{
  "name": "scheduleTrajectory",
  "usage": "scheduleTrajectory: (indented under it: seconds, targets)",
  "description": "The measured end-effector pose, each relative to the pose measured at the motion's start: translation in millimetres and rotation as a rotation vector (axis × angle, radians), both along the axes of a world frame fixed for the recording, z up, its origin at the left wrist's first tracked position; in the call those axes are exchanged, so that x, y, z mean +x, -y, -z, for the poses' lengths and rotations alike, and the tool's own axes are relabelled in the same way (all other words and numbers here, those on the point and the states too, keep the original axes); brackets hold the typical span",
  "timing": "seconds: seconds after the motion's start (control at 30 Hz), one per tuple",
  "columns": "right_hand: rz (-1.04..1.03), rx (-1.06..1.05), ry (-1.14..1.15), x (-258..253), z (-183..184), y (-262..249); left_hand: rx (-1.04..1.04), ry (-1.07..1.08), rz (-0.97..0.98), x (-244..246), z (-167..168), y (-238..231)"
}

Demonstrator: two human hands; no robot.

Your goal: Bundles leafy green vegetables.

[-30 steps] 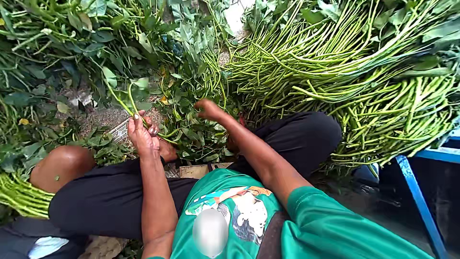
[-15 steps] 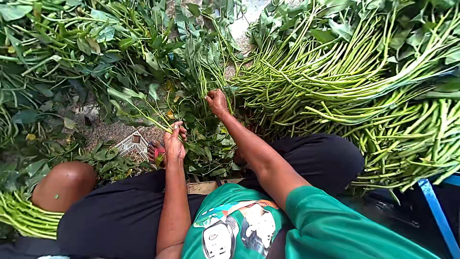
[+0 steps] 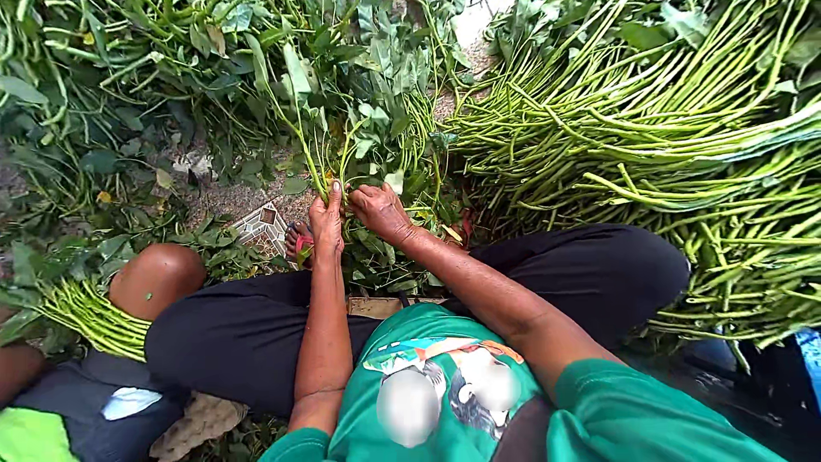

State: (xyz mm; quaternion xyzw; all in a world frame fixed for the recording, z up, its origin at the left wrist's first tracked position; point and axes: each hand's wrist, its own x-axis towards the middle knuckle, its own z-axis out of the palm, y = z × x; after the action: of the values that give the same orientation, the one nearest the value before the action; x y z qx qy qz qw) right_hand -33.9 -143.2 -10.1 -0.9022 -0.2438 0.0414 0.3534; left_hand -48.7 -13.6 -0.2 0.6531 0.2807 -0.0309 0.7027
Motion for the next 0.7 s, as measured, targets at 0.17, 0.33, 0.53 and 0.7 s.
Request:
scheduleTrajectory:
  seconds: [0.17,0.33,0.53,0.7]
  targets:
    - [-0.026,-0.045,-0.006,-12.8,-1.3,-2.6,0.029,-0.033,0.027,-6.4,3.5,-4.4]
    - [-0.137,-0.097,-0.310,-53.0,-13.1,9.0,0.077,-0.071,-0.126,-3.0,10.3,-19.4]
    - [-0.228,-0.086,-0.350,-77.8,-19.1,30.5,0.038,-0.053,-0.144,-4.8,10.9,-16.2]
    - [-0.237,-0.176,-0.472,-83.2,-17.4,50.9,0.069,0.043,-0.255,-11.4,-10.2,-38.8]
